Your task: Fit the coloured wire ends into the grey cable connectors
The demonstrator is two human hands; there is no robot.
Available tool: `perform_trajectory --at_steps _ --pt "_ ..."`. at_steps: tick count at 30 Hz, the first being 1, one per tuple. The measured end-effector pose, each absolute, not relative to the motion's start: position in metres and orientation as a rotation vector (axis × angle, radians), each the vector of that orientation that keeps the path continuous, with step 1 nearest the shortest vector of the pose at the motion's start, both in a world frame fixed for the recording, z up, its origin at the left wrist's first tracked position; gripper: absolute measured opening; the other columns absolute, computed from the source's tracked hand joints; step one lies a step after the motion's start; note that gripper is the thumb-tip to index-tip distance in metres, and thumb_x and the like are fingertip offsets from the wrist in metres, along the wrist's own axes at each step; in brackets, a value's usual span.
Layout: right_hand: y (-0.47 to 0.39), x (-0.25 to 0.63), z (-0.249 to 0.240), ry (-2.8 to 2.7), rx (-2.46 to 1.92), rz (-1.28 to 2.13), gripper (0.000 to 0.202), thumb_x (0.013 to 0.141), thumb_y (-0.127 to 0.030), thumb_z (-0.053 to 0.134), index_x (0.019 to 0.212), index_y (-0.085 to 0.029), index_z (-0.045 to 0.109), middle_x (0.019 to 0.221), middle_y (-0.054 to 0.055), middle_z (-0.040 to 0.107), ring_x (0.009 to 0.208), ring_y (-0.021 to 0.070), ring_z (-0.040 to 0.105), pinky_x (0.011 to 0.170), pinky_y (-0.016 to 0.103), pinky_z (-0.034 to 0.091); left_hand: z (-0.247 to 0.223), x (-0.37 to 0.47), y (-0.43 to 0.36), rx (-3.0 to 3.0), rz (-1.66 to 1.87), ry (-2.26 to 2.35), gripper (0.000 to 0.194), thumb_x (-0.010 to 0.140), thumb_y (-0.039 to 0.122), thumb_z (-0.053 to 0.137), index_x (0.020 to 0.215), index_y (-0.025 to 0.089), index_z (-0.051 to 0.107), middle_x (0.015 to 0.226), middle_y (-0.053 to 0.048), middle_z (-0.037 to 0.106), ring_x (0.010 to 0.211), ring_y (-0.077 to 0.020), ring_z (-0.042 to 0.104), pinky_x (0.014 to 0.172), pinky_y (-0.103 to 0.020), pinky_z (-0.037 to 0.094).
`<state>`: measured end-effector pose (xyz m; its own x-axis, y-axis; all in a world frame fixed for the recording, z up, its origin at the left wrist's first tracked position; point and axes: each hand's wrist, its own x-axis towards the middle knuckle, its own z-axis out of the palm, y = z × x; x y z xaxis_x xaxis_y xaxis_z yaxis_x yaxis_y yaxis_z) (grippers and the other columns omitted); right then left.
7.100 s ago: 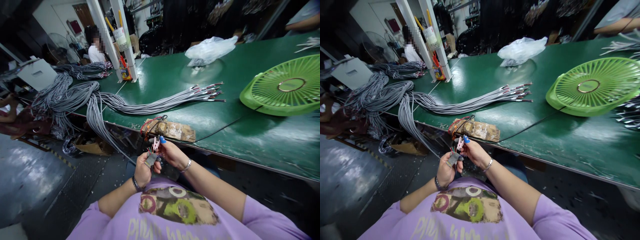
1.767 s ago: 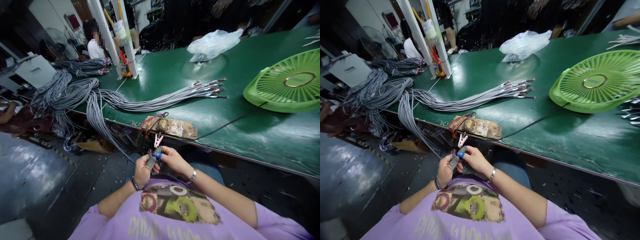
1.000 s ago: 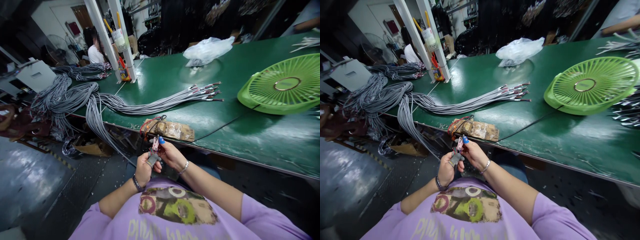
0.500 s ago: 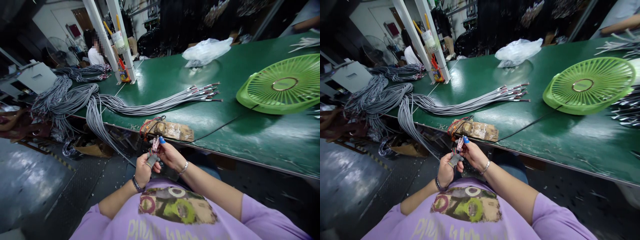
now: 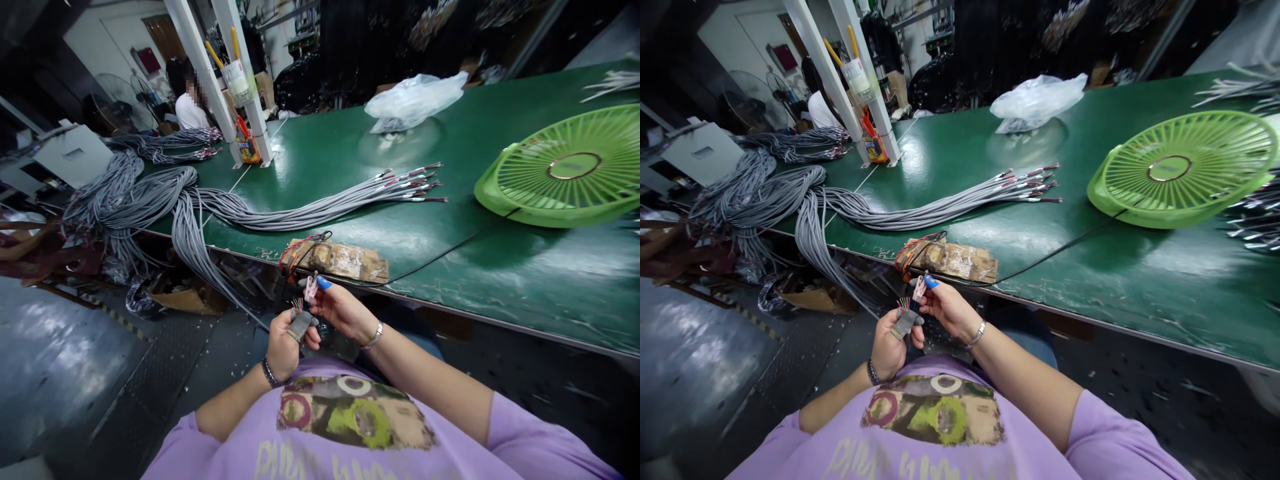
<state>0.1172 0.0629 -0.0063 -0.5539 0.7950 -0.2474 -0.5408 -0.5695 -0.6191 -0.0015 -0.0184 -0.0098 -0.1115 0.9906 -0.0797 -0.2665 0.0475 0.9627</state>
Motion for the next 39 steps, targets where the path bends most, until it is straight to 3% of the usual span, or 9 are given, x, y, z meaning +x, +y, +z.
perform_trajectory --at_steps 6,19,32,39 --pt "0.0626 0.1152 -0.0082 -0.616 -0.652 2.132 0.034 0.073 -0.048 0.069 0.085 -0.016 0.068 0.068 0.001 0.061 0.059 0.0099 0.052 0.053 0.021 0.042 -0.0078 0.0018 -0.0147 0.879 1.358 1.113 0.026 0.078 0.038 0.062 0.071 0.013 0.063 0.05 -0.001 0.064 0.037 -0.0101 0.054 0.038 -0.019 0.043" --pt "0.0629 0.1103 -0.0075 -0.549 -0.666 2.049 0.034 0.06 -0.045 0.08 0.067 -0.016 0.065 0.062 -0.001 0.058 0.057 0.0091 0.048 0.056 0.023 0.04 -0.0113 0.0038 -0.0134 0.884 1.296 1.178 0.031 0.076 0.044 0.063 0.069 0.013 0.06 0.051 -0.001 0.063 0.037 -0.0102 0.054 0.038 -0.019 0.041" --pt "0.0615 0.1129 -0.0083 -0.485 -0.677 2.13 0.032 0.073 -0.048 0.069 0.082 -0.017 0.066 0.066 0.001 0.06 0.057 0.0112 0.051 0.052 0.022 0.041 -0.0107 0.0029 -0.0163 0.875 1.312 1.154 0.029 0.077 0.042 0.063 0.07 0.014 0.06 0.052 -0.001 0.064 0.037 -0.0105 0.054 0.038 -0.02 0.042" --pt "0.0609 0.119 -0.0052 -0.491 -0.625 2.273 0.039 0.08 -0.055 0.058 0.076 -0.016 0.062 0.077 0.005 0.065 0.061 0.0111 0.055 0.055 0.022 0.044 -0.0102 -0.0007 -0.0223 0.881 1.321 1.14 0.033 0.075 0.046 0.063 0.069 0.014 0.06 0.051 -0.002 0.064 0.036 -0.0105 0.053 0.038 -0.021 0.042"
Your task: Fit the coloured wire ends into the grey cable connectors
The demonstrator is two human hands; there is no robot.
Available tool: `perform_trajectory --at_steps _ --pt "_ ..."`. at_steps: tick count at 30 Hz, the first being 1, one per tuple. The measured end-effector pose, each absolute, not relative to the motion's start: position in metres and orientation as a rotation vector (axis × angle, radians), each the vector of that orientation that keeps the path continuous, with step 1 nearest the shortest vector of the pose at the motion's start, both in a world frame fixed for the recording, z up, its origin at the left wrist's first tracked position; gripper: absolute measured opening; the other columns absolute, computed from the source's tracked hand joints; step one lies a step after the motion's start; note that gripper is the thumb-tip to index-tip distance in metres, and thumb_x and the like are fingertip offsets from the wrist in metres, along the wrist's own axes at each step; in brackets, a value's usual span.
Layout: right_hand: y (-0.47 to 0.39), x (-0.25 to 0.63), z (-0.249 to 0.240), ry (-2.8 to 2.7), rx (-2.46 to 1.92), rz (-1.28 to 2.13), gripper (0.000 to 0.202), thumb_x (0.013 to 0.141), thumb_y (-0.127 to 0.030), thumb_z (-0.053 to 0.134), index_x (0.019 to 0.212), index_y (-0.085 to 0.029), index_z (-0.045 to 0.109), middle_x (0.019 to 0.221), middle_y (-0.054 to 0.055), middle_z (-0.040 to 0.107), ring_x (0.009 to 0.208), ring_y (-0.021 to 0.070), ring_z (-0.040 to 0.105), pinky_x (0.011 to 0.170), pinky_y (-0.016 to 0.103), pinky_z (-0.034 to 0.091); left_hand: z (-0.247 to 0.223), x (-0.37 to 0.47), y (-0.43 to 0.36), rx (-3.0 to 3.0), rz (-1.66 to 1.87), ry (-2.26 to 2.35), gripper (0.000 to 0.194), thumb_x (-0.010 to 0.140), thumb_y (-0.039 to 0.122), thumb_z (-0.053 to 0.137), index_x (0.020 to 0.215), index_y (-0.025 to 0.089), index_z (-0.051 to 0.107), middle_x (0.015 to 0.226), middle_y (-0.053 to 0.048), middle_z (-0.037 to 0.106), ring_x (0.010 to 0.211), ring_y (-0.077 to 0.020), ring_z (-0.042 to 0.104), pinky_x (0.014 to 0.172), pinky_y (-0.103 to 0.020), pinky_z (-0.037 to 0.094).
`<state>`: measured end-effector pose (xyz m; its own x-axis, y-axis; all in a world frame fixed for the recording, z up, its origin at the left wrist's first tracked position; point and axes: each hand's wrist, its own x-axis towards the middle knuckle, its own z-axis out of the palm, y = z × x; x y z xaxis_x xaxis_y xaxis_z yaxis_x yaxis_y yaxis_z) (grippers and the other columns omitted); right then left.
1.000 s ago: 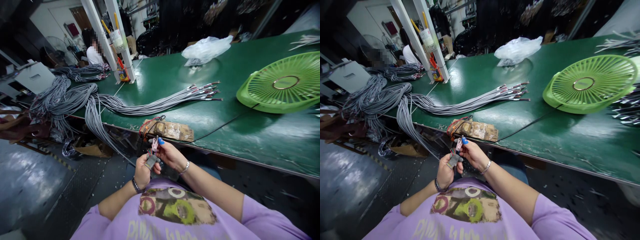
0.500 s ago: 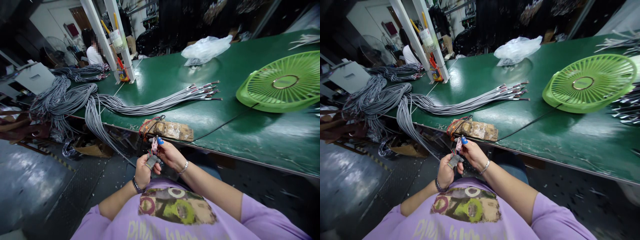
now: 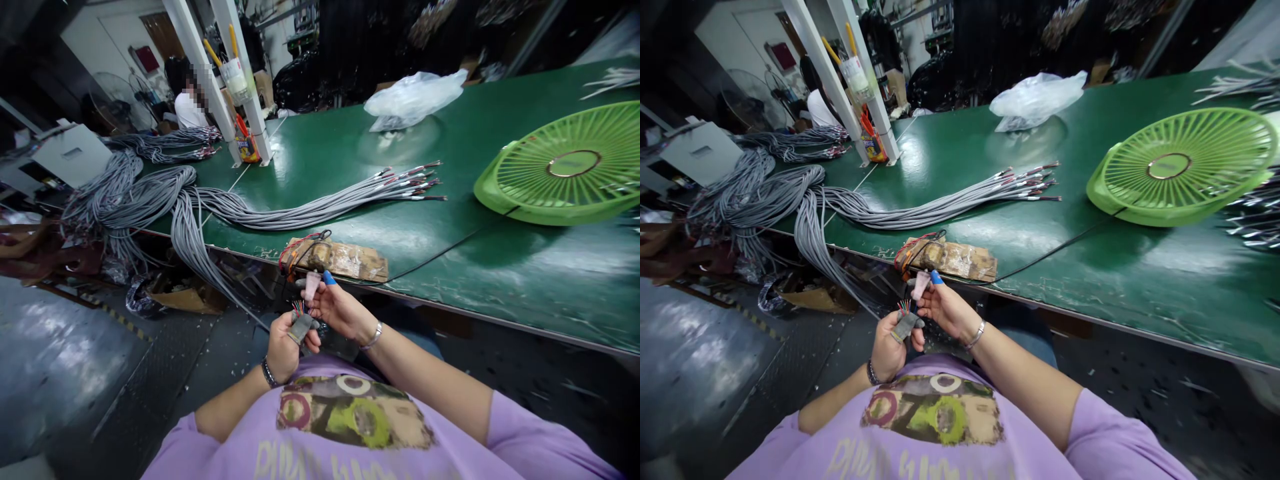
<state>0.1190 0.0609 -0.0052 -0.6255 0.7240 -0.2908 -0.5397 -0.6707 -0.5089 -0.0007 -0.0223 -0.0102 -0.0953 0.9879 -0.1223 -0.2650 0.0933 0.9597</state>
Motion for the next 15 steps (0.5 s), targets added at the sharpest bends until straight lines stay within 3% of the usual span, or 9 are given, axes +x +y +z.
perform_trajectory --at_steps 7,15 --pt "0.062 0.1199 -0.0041 -0.596 -0.668 2.18 0.024 0.079 -0.039 0.066 0.084 -0.015 0.067 0.071 0.002 0.063 0.06 0.0098 0.054 0.055 0.021 0.043 -0.0053 0.0 -0.0194 0.889 1.36 1.178 0.036 0.073 0.049 0.064 0.068 0.014 0.061 0.05 -0.002 0.063 0.036 -0.0105 0.053 0.038 -0.021 0.04" --pt "0.0642 0.1167 -0.0078 -0.545 -0.646 2.164 0.029 0.075 -0.043 0.07 0.085 -0.016 0.068 0.069 0.001 0.061 0.058 0.0102 0.05 0.055 0.023 0.043 -0.0018 0.0055 -0.0139 0.779 1.37 1.227 0.035 0.072 0.049 0.063 0.067 0.015 0.058 0.049 -0.001 0.062 0.035 -0.0092 0.051 0.038 -0.02 0.038"
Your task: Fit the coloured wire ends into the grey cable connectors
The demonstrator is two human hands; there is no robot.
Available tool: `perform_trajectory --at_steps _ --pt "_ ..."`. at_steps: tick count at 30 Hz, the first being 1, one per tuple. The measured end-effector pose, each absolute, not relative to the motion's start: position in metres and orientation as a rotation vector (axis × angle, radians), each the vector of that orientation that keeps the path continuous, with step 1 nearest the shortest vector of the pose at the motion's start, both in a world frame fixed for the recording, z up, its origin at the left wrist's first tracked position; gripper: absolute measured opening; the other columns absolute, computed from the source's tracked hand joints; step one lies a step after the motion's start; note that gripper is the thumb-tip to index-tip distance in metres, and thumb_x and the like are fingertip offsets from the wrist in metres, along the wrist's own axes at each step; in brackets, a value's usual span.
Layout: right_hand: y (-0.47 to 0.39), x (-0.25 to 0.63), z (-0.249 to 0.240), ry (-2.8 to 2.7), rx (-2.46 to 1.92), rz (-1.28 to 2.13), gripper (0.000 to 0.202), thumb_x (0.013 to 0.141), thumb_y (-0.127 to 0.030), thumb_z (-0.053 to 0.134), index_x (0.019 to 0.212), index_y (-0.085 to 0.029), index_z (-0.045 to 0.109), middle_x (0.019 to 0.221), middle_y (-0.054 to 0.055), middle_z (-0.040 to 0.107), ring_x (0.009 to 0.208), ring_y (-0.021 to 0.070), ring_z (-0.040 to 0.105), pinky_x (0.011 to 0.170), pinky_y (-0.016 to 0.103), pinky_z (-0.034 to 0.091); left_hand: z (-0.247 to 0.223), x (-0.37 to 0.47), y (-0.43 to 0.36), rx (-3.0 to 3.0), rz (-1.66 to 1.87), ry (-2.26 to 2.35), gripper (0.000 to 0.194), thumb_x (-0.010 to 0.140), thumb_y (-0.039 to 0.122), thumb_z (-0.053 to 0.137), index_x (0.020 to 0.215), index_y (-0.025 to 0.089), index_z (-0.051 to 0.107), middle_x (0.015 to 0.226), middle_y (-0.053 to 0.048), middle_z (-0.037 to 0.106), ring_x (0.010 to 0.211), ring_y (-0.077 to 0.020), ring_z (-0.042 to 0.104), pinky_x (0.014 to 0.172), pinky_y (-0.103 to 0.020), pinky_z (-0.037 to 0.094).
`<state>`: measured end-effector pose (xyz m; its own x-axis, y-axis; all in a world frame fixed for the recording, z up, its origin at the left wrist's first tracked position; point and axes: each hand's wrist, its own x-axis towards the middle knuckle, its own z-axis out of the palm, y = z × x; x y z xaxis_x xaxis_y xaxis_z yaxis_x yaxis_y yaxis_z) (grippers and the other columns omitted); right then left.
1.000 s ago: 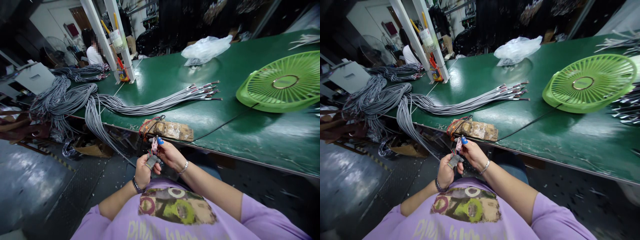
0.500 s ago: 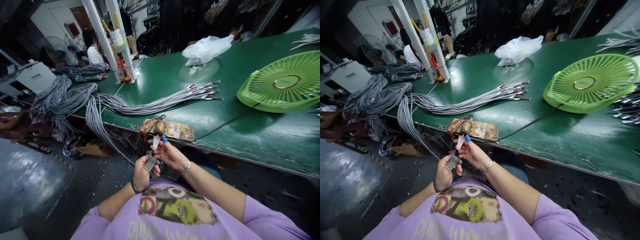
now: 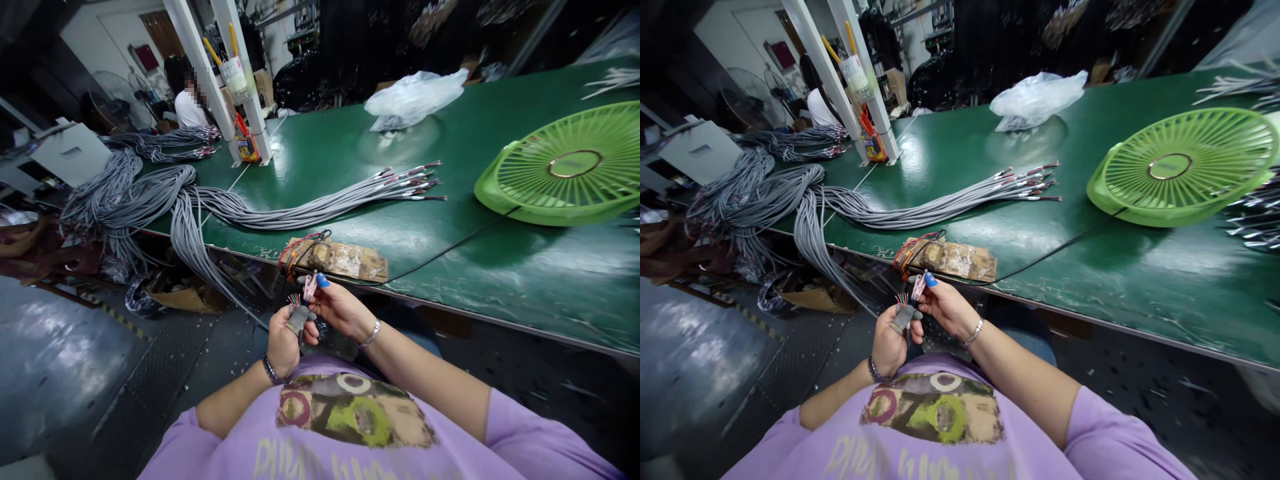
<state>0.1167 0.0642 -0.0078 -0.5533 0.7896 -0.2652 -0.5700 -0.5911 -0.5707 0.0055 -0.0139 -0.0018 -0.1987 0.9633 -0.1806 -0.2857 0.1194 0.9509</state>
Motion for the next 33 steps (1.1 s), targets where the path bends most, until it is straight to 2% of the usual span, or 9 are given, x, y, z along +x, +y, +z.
perform_trajectory --at_steps 6,15,18,23,26,33 --pt "0.065 0.112 -0.009 -0.535 -0.656 2.092 0.029 0.066 -0.043 0.077 0.073 -0.016 0.066 0.066 0.0 0.061 0.06 0.0102 0.05 0.058 0.023 0.042 -0.004 0.006 -0.012 0.754 1.357 1.22 0.03 0.074 0.043 0.063 0.07 0.014 0.059 0.048 0.0 0.062 0.035 -0.0093 0.051 0.038 -0.02 0.036" --pt "0.062 0.118 -0.014 -0.538 -0.673 2.181 0.033 0.076 -0.05 0.065 0.077 -0.017 0.064 0.072 0.003 0.062 0.06 0.0117 0.053 0.055 0.023 0.044 -0.008 0.002 -0.015 0.787 1.337 1.221 0.032 0.073 0.046 0.063 0.069 0.015 0.058 0.05 -0.001 0.062 0.035 -0.0098 0.051 0.037 -0.02 0.037" --pt "0.055 0.125 -0.015 -0.664 -0.696 2.238 0.036 0.074 -0.052 0.066 0.079 -0.016 0.064 0.077 0.004 0.063 0.061 0.0112 0.053 0.055 0.023 0.044 -0.012 -0.001 -0.02 0.818 1.329 1.216 0.034 0.072 0.048 0.064 0.07 0.014 0.06 0.051 -0.002 0.063 0.036 -0.0101 0.052 0.038 -0.021 0.039" --pt "0.043 0.133 -0.009 -1.016 -0.784 2.18 0.032 0.068 -0.043 0.075 0.077 -0.014 0.064 0.065 0.0 0.059 0.055 0.0083 0.047 0.053 0.022 0.037 -0.018 -0.006 -0.027 0.925 1.28 1.219 0.035 0.077 0.048 0.061 0.072 0.014 0.062 0.052 -0.002 0.063 0.038 -0.0105 0.054 0.04 -0.021 0.042" --pt "0.04 0.133 -0.002 -1.187 -0.828 2.1 0.032 0.065 -0.039 0.077 0.078 -0.013 0.065 0.067 0.001 0.061 0.056 0.0086 0.049 0.054 0.022 0.035 -0.015 -0.008 -0.029 1.009 1.239 1.222 0.032 0.079 0.044 0.061 0.069 0.014 0.063 0.053 -0.002 0.064 0.041 -0.0113 0.056 0.043 -0.021 0.043" --pt "0.036 0.13 0.008 -1.275 -0.828 2.057 0.032 0.065 -0.042 0.076 0.071 -0.015 0.059 0.057 -0.001 0.061 0.049 0.0105 0.053 0.054 0.025 0.04 -0.004 -0.008 -0.029 1.117 1.149 1.265 0.037 0.077 0.049 0.061 0.063 0.014 0.061 0.05 -0.003 0.062 0.04 -0.0119 0.055 0.044 -0.023 0.045"
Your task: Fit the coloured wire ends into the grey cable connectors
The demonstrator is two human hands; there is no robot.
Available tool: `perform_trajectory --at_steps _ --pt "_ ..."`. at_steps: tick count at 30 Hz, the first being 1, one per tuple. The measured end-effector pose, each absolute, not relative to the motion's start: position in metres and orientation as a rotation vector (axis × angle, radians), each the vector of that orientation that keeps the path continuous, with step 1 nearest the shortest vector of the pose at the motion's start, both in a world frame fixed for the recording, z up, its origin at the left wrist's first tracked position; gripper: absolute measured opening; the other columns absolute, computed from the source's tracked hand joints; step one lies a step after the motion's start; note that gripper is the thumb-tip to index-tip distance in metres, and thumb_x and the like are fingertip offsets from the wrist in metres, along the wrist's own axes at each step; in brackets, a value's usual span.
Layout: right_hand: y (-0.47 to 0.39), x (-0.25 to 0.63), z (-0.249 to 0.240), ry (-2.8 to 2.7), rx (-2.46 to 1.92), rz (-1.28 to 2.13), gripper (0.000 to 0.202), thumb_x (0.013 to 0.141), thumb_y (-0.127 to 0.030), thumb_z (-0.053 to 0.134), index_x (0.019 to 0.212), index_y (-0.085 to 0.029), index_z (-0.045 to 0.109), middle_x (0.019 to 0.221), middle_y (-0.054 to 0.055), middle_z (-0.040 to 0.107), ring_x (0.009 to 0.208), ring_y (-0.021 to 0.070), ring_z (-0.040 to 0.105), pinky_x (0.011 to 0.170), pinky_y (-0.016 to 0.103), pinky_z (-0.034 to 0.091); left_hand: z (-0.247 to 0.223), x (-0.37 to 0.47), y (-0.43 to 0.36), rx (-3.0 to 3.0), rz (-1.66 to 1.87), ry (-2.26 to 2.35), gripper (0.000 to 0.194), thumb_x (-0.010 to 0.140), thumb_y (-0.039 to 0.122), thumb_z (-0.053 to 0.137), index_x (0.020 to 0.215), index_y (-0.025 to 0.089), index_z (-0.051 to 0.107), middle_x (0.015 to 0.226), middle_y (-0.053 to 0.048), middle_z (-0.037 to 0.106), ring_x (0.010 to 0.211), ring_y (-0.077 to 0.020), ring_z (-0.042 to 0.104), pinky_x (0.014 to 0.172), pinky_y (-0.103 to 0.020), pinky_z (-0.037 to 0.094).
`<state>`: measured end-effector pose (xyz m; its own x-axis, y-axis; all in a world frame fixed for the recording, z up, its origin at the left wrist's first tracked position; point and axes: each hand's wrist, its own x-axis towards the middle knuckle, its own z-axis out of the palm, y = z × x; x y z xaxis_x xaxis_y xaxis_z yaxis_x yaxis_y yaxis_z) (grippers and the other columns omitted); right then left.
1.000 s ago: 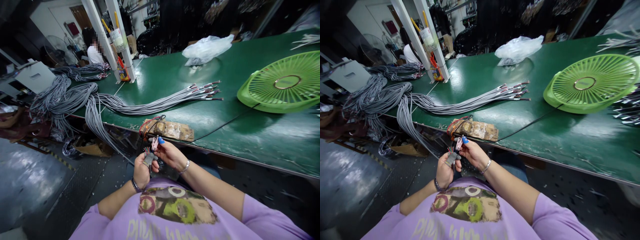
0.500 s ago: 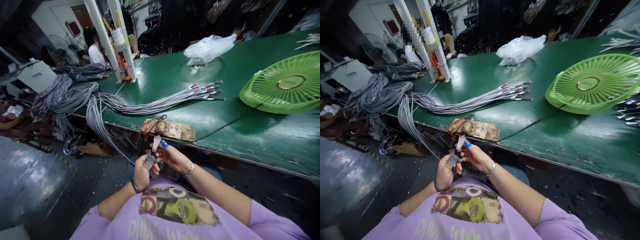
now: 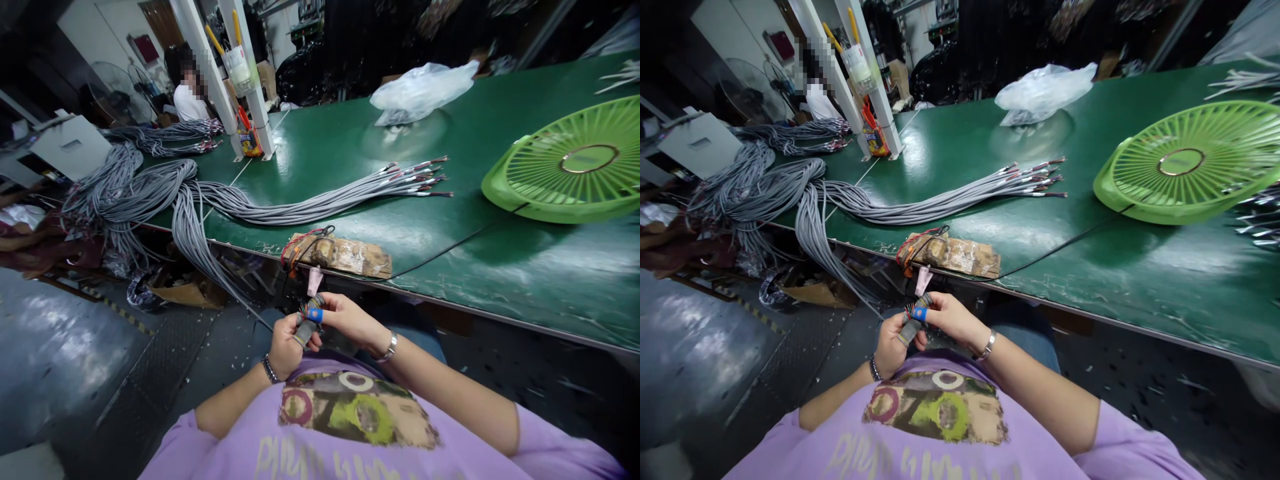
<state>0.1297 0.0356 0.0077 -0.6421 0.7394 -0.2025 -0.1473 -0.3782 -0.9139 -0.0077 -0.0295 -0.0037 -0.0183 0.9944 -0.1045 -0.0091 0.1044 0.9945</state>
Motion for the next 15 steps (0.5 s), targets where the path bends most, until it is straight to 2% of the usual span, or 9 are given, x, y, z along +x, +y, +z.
perform_trajectory --at_steps 6,11,15 --pt "0.034 0.129 0.01 -1.325 -0.813 2.05 0.032 0.067 -0.045 0.072 0.068 -0.016 0.057 0.052 -0.002 0.058 0.047 0.0105 0.052 0.05 0.024 0.038 -0.006 -0.009 -0.03 1.161 1.128 1.278 0.037 0.077 0.046 0.061 0.061 0.013 0.06 0.05 -0.003 0.062 0.04 -0.0113 0.055 0.044 -0.022 0.045" --pt "0.035 0.128 0.001 -1.314 -0.957 1.92 0.03 0.064 -0.04 0.073 0.066 -0.015 0.057 0.055 -0.003 0.055 0.049 0.0073 0.044 0.051 0.022 0.034 -0.006 -0.009 -0.03 1.135 1.142 1.279 0.038 0.078 0.048 0.061 0.062 0.013 0.06 0.051 -0.003 0.063 0.041 -0.0118 0.056 0.044 -0.023 0.045" --pt "0.031 0.126 0.001 -1.243 -0.92 1.896 0.026 0.066 -0.038 0.071 0.066 -0.017 0.056 0.054 -0.003 0.055 0.05 0.0086 0.045 0.052 0.024 0.035 -0.008 -0.01 -0.029 1.074 1.186 1.291 0.037 0.078 0.048 0.061 0.065 0.013 0.061 0.055 -0.004 0.065 0.043 -0.0124 0.058 0.046 -0.023 0.045"
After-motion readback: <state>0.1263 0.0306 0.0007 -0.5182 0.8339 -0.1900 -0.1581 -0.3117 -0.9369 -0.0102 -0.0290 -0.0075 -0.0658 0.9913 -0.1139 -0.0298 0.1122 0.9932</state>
